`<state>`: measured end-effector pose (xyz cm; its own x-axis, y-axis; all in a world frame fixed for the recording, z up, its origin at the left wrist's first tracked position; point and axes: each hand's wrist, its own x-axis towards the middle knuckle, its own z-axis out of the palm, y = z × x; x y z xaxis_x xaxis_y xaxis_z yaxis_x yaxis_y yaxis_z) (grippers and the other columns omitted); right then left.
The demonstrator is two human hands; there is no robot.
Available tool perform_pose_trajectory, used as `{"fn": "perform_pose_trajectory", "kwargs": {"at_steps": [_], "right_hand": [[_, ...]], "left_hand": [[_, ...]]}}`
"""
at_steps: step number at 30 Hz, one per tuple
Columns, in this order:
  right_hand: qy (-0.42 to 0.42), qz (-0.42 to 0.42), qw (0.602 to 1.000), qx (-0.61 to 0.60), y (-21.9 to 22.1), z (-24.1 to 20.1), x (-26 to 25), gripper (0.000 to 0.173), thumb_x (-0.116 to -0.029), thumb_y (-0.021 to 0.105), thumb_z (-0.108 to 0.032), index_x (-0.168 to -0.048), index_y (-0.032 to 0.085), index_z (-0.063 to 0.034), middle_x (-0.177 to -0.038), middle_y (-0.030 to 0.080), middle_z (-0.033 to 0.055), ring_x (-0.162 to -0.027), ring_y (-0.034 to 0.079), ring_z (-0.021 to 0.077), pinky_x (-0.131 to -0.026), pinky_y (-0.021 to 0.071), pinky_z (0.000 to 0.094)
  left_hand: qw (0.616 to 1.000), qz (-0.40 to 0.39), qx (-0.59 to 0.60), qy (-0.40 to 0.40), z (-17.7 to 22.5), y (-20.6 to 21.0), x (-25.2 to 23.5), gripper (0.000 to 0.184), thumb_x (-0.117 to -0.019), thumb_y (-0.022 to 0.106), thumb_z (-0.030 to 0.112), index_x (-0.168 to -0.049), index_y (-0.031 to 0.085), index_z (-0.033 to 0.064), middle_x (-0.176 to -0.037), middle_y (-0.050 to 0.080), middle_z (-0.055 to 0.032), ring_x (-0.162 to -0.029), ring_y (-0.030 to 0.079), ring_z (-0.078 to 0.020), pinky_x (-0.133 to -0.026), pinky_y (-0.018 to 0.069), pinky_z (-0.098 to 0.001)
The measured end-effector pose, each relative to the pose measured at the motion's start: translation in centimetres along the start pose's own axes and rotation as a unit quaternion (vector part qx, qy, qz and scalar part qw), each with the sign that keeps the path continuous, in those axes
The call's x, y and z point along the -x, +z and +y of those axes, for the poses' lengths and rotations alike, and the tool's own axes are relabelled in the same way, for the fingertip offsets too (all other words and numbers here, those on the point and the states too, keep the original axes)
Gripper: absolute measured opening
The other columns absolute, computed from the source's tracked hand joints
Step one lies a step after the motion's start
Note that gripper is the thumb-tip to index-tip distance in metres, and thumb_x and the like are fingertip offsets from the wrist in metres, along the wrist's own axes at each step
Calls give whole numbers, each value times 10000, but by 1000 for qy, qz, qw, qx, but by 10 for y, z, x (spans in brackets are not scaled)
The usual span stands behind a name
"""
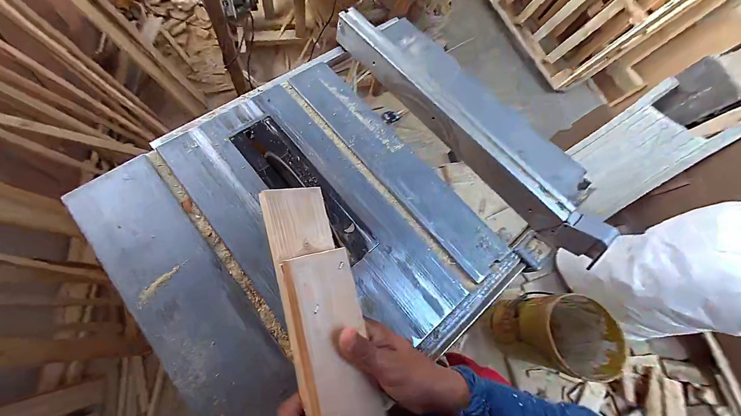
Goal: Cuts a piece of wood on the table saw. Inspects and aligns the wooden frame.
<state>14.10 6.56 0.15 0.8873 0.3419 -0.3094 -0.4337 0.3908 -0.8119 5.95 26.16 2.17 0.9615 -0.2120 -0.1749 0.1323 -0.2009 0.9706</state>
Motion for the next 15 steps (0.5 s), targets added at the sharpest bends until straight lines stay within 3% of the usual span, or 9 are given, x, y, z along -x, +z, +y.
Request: {"fn": "perform_pose_trajectory", "kwargs": {"at_steps": [3, 6, 8, 10, 12, 15], "right_hand": [[43, -90, 994, 43, -18, 11, -11, 437, -1111, 429, -273, -1349, 480, 90, -1152, 700, 124, -1073, 692, 165, -999, 569, 386], [112, -158, 978, 82, -43, 8, -14, 451, -1078, 518, -325, -1332, 513, 47, -1149, 707, 104, -1053, 699, 152, -946, 585, 365], [183, -175, 964, 79, -60, -5, -13, 476, -1072, 526, -336, -1366, 489, 37, -1162, 695, 117, -1034, 701, 167, -897, 602, 378], [261, -178, 947, 47, -74, -18, -8, 492, -1085, 495, -340, -1414, 450, 23, -1205, 677, 140, -1058, 703, 194, -896, 616, 406], [305, -179, 933, 72, -88, -26, -1, 542, -1059, 525, -422, -1413, 471, -16, -1201, 675, 138, -1057, 693, 200, -878, 609, 416], [319, -202, 890, 255, -105, -44, 0, 720, -992, 511, -636, -1364, 525, -18, -1118, 680, 173, -963, 685, 259, -832, 567, 459]], "left_hand": [[989, 94, -109, -20, -4, 9, 16, 624, -825, 725, 212, -1351, 481, -20, -1058, 711, -73, -894, 719, -143, -750, 637, -344], [974, 125, -171, -75, 10, 30, 33, 608, -825, 722, 195, -1309, 494, -94, -1009, 712, -118, -867, 716, -131, -753, 627, -332], [965, 115, -191, -139, 37, 54, 39, 683, -839, 737, 161, -1366, 454, -168, -1084, 701, -206, -933, 707, -160, -836, 605, -355], [952, 105, -200, -207, 63, 83, 41, 760, -835, 741, 150, -1442, 398, -152, -1160, 694, -220, -988, 717, -187, -870, 611, -388], [935, 118, -235, -237, 76, 118, 35, 806, -839, 738, 203, -1486, 377, -113, -1181, 692, -218, -997, 718, -216, -860, 612, -429], [903, 164, -323, -232, 79, 168, 17, 807, -854, 701, 261, -1504, 381, -93, -1121, 714, -215, -932, 731, -249, -789, 615, -461]]}}
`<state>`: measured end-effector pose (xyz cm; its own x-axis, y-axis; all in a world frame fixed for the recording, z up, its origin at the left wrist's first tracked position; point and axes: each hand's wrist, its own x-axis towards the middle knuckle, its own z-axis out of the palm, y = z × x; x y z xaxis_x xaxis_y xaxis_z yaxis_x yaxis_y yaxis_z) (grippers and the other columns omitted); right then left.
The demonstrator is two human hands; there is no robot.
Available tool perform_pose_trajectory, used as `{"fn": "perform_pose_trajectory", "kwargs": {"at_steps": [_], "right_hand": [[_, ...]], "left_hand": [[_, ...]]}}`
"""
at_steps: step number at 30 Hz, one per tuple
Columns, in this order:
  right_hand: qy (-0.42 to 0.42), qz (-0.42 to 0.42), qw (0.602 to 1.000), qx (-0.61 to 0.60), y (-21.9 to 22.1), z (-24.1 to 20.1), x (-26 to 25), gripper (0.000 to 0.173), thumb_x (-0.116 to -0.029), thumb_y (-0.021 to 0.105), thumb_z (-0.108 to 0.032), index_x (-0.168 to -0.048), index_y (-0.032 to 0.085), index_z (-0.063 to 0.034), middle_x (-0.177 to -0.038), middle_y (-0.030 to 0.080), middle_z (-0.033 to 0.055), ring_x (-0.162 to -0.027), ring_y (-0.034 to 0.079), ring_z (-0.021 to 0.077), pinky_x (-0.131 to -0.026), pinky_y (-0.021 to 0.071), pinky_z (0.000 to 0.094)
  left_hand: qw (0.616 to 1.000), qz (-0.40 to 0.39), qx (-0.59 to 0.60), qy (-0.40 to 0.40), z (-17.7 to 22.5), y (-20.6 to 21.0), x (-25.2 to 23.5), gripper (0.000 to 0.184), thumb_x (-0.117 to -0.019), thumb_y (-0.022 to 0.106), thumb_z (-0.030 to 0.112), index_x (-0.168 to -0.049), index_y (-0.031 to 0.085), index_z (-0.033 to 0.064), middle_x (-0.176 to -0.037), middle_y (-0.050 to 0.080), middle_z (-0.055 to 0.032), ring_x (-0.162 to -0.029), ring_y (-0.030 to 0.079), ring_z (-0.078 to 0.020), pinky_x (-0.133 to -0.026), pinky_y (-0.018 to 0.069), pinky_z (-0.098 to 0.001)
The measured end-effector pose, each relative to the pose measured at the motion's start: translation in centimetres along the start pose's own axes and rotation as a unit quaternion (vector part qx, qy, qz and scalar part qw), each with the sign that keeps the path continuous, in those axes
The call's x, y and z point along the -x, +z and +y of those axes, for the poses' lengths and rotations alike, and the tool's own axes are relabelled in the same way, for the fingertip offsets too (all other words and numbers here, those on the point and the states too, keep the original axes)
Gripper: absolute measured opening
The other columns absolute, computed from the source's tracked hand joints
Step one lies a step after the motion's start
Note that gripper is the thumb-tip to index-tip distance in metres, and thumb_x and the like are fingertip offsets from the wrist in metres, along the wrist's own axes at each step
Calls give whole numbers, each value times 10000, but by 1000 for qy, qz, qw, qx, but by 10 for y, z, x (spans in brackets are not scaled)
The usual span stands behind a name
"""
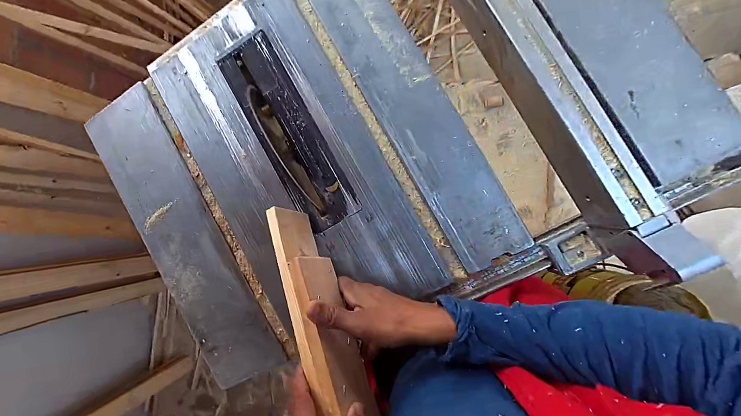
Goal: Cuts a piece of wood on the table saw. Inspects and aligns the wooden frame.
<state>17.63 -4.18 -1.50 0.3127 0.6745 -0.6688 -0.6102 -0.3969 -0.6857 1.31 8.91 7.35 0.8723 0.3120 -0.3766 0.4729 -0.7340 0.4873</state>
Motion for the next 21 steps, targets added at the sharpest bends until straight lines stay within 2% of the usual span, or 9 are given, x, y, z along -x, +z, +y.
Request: {"fn": "perform_pose_trajectory", "kwargs": {"at_steps": [2, 4, 7, 9, 11, 15, 17, 19, 21], "right_hand": [[14, 0, 991, 131, -15, -5, 10, 779, -965, 479, -714, -1300, 589, -19, -1082, 688, 180, -976, 679, 291, -882, 531, 509], [0, 9, 978, 209, -26, -6, 15, 823, -920, 508, -760, -1276, 626, -28, -1072, 699, 184, -1026, 682, 331, -900, 525, 563], [-8, 3, 976, 217, -35, 1, 12, 846, -872, 531, -805, -1254, 633, -56, -1039, 712, 144, -1005, 693, 300, -884, 541, 556], [-15, -8, 982, 186, -38, 6, 9, 830, -858, 547, -810, -1225, 612, -67, -998, 705, 117, -946, 699, 260, -850, 556, 524], [-25, -29, 992, 117, -40, 11, 4, 823, -853, 578, -795, -1256, 570, -78, -982, 698, 91, -869, 700, 209, -798, 581, 461], [-45, -54, 996, -46, -37, 12, -4, 778, -854, 643, -736, -1300, 534, -108, -1021, 712, 64, -870, 702, 162, -724, 575, 374], [-46, -60, 990, -117, -34, 8, -7, 802, -830, 695, -706, -1343, 512, -117, -1051, 713, 75, -888, 710, 179, -721, 585, 381], [-42, -75, 981, -176, -32, 3, -7, 772, -840, 726, -658, -1342, 509, -113, -1049, 717, 96, -894, 726, 212, -734, 610, 412], [-42, -71, 978, -189, -32, 1, -6, 736, -843, 726, -654, -1313, 543, -119, -1017, 729, 86, -870, 731, 200, -720, 608, 398]], "left_hand": [[998, 42, -56, -2, 13, 22, 1, 780, -852, 681, 274, -1498, 413, -72, -1027, 739, -177, -838, 742, -257, -696, 618, -465], [994, 68, -84, 1, 16, 42, -1, 764, -848, 687, 264, -1486, 436, -74, -982, 748, -159, -783, 746, -258, -637, 617, -464], [993, 88, -77, -7, 21, 62, 1, 759, -840, 690, 264, -1473, 451, -79, -952, 749, -137, -763, 743, -223, -622, 616, -432], [994, 93, -58, -17, 29, 69, 2, 765, -848, 688, 281, -1472, 443, -89, -988, 748, -141, -794, 744, -210, -653, 624, -420], [994, 91, -52, -37, 40, 70, -1, 773, -855, 673, 303, -1480, 434, -85, -1034, 745, -145, -827, 744, -207, -677, 625, -420], [994, 62, -56, -75, 66, 56, -17, 766, -878, 653, 301, -1499, 417, -81, -1062, 739, -149, -854, 740, -225, -698, 617, -439], [993, 55, -78, -66, 69, 49, -30, 749, -869, 637, 298, -1471, 441, -102, -1038, 742, -147, -837, 741, -231, -686, 615, -444], [993, 48, -95, -53, 71, 42, -38, 722, -866, 622, 296, -1441, 472, -114, -1030, 744, -151, -845, 743, -244, -699, 612, -457], [993, 37, -103, -41, 74, 38, -40, 722, -864, 622, 298, -1440, 475, -112, -1036, 743, -147, -852, 741, -242, -709, 612, -453]]}}
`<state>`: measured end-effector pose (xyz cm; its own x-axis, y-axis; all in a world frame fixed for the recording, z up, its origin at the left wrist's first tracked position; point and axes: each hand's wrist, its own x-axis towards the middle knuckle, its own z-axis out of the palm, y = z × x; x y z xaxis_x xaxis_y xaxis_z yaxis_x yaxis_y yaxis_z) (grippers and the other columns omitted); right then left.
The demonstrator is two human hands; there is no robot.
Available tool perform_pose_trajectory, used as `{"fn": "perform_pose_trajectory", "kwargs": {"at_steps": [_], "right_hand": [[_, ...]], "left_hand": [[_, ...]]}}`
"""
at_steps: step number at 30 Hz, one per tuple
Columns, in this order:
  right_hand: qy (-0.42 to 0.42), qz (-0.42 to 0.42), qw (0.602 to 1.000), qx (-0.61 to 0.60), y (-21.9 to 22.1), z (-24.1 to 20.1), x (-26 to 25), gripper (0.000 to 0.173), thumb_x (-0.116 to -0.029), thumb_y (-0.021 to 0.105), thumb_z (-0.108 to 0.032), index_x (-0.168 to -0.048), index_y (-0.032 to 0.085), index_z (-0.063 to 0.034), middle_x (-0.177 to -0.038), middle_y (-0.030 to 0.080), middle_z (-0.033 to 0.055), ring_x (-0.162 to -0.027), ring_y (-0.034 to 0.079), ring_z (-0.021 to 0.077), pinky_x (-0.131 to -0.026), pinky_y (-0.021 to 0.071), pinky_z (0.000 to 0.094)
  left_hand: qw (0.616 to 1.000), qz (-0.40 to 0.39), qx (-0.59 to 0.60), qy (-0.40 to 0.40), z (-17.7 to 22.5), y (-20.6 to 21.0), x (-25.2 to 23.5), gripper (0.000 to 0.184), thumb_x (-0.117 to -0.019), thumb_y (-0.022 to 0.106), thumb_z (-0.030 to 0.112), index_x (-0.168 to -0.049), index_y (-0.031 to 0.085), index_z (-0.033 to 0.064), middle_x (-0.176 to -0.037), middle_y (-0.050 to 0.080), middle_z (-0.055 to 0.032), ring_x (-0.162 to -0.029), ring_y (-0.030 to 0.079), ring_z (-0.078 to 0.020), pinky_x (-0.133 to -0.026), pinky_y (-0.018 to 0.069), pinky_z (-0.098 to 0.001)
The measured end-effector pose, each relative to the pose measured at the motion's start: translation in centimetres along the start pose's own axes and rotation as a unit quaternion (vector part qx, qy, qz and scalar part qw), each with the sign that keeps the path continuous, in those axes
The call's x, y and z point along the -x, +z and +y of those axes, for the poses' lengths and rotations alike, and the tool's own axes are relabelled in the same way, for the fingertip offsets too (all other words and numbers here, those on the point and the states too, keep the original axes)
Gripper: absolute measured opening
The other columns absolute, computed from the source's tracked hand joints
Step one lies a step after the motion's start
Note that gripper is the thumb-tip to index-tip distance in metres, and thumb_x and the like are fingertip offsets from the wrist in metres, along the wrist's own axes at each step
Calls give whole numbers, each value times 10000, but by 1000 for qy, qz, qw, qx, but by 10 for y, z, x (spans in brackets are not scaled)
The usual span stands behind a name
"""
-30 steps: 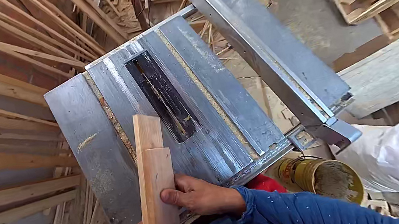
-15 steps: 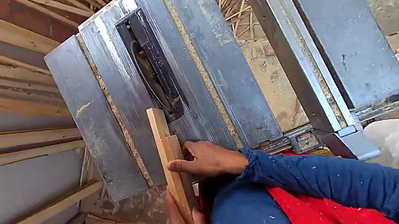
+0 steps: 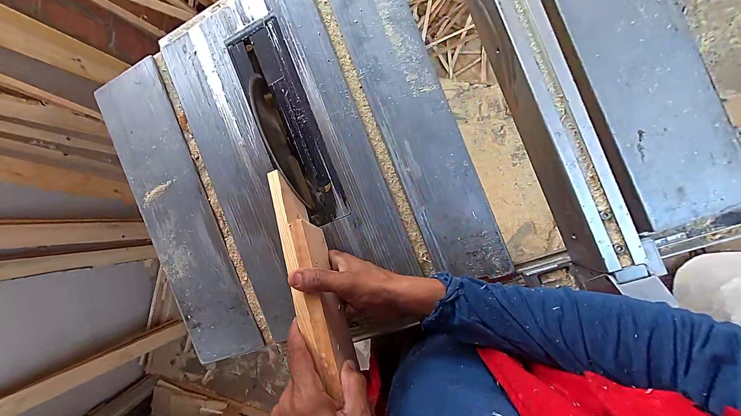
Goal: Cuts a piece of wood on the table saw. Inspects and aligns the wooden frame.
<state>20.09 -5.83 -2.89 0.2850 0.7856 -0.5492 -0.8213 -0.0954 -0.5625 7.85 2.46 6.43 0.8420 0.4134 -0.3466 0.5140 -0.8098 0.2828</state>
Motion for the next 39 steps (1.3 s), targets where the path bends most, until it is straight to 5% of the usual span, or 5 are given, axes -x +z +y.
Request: {"fn": "perform_pose_trajectory", "kwargs": {"at_steps": [6, 14, 18, 24, 39], "right_hand": [[13, -5, 999, 41, 3, -16, 31, 537, -950, 663, -524, -1233, 567, -79, -969, 694, 40, -873, 688, 126, -788, 578, 339], [23, -20, 998, 52, 7, -7, 26, 520, -929, 706, -478, -1195, 588, -47, -964, 695, 33, -878, 683, 94, -802, 580, 308], [5, 0, 997, 77, 1, -2, 5, 719, -847, 701, -678, -1214, 578, -73, -934, 721, 71, -832, 723, 172, -733, 603, 392], [30, 3, 999, 25, 7, -3, 25, 626, -924, 719, -470, -1315, 500, -33, -1043, 692, 68, -938, 691, 120, -839, 584, 322], [26, -8, 997, 65, 14, 1, 20, 636, -896, 729, -499, -1280, 530, -33, -1023, 688, 54, -918, 678, 107, -835, 569, 319]], "left_hand": [[999, 2, 27, 27, 12, -8, 22, 779, -855, 660, 282, -1484, 421, -111, -1054, 742, -154, -854, 740, -210, -698, 621, -422], [999, 30, 35, -2, 6, -14, 50, 789, -837, 677, 308, -1475, 446, -95, -1026, 747, -157, -836, 738, -207, -691, 619, -418], [999, 7, 40, 8, 4, -4, 14, 751, -863, 646, 318, -1466, 458, -87, -1070, 739, -130, -872, 734, -191, -713, 620, -424], [997, 34, 30, 60, -4, -16, 42, 805, -812, 694, 283, -1471, 448, -107, -1054, 747, -164, -841, 741, -186, -689, 624, -385], [998, 57, 26, 30, -11, -11, 53, 794, -803, 694, 299, -1443, 474, -117, -1016, 748, -173, -800, 740, -206, -655, 620, -407]]}}
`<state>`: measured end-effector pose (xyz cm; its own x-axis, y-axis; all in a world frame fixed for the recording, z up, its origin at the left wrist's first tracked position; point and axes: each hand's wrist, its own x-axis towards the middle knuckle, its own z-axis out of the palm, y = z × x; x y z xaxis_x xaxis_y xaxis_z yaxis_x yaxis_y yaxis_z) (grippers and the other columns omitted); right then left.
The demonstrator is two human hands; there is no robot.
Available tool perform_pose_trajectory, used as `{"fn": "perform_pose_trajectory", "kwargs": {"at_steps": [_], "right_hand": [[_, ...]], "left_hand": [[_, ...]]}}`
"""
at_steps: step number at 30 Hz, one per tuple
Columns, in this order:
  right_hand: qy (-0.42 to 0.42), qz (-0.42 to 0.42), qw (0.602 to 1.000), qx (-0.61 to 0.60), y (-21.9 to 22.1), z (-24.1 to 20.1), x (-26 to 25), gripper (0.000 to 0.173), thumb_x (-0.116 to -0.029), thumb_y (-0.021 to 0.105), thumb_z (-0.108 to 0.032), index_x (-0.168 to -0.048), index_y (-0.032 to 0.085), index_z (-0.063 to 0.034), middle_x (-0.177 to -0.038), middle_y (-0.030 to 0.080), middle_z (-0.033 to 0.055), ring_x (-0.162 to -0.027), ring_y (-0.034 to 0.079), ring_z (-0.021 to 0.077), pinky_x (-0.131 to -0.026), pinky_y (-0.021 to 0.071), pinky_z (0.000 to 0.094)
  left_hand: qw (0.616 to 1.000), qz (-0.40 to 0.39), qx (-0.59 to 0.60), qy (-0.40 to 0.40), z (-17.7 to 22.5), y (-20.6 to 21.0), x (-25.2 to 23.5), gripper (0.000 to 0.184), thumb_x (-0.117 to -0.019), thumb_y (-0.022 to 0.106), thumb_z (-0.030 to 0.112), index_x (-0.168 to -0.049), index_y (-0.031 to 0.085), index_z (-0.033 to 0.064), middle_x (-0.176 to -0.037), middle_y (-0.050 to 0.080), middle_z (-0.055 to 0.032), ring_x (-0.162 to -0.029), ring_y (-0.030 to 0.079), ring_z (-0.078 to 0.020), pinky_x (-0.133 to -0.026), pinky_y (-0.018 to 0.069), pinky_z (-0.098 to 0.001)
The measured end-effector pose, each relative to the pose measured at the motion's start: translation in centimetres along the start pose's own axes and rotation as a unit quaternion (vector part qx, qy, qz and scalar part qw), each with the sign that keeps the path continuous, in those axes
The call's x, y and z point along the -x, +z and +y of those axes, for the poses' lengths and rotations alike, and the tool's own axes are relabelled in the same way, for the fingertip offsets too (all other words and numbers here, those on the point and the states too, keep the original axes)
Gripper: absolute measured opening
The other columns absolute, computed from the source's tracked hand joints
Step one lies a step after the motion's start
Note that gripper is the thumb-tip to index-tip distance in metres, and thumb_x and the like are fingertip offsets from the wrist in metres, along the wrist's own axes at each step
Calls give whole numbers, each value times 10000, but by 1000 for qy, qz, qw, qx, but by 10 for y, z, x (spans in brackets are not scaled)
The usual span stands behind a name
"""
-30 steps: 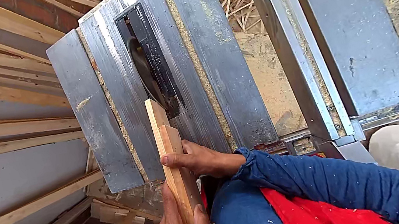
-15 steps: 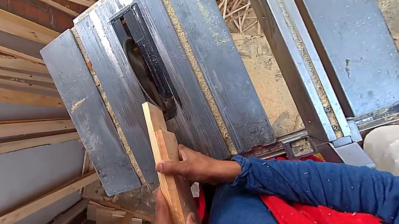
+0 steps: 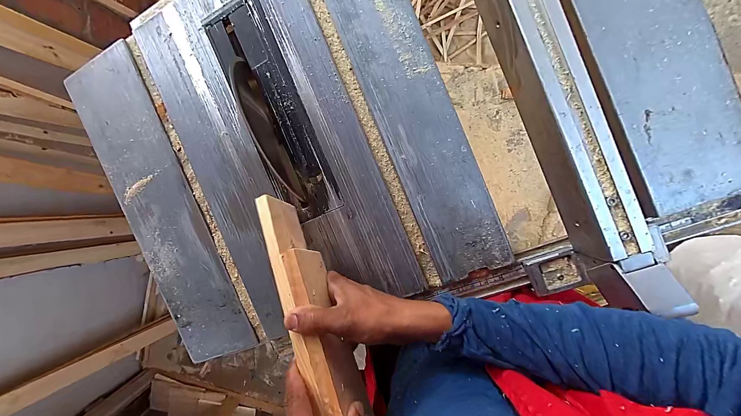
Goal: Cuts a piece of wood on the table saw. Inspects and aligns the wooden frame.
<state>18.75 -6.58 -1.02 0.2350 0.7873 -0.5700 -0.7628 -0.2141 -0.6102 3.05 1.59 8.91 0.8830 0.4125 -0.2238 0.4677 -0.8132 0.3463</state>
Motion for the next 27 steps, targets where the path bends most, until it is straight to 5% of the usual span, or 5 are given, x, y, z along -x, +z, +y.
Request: {"fn": "perform_pose_trajectory", "kwargs": {"at_steps": [5, 11, 18, 22, 27], "right_hand": [[-59, 10, 998, -9, -10, -6, -22, 633, -905, 664, -627, -1224, 595, -84, -935, 733, 87, -820, 735, 199, -705, 615, 412], [-33, 8, 998, -59, 0, 3, 1, 559, -927, 693, -443, -1261, 531, -25, -989, 705, 45, -889, 702, 103, -807, 601, 307], [-51, 18, 997, -50, -7, -9, -22, 702, -898, 666, -644, -1320, 536, -99, -1022, 727, 103, -892, 733, 220, -750, 612, 437], [-35, 27, 994, -96, 7, -2, -2, 571, -953, 666, -463, -1313, 543, -38, -1038, 714, 81, -927, 713, 163, -809, 614, 373], [24, -41, 993, -104, 18, 0, -2, 634, -957, 684, -455, -1378, 465, -34, -1142, 691, 85, -1003, 702, 156, -841, 607, 374]], "left_hand": [[999, -51, 6, 1, 3, 8, -53, 724, -856, 629, 348, -1429, 511, -79, -1045, 744, -121, -846, 732, -185, -709, 616, -421], [998, -18, -12, 51, -6, -9, -8, 813, -805, 697, 310, -1464, 463, -104, -1001, 758, -152, -780, 741, -189, -628, 620, -404], [997, -67, -5, 23, 1, -4, -62, 716, -856, 635, 356, -1432, 520, -54, -1041, 747, -101, -840, 731, -170, -706, 617, -411], [995, -59, -11, 75, -12, -31, -28, 793, -818, 705, 330, -1469, 485, -65, -1056, 758, -143, -841, 748, -196, -671, 628, -428], [981, -125, 145, -17, -44, -66, -7, 812, -811, 746, 168, -1506, 406, -79, -1213, 716, -142, -997, 734, -160, -839, 637, -359]]}}
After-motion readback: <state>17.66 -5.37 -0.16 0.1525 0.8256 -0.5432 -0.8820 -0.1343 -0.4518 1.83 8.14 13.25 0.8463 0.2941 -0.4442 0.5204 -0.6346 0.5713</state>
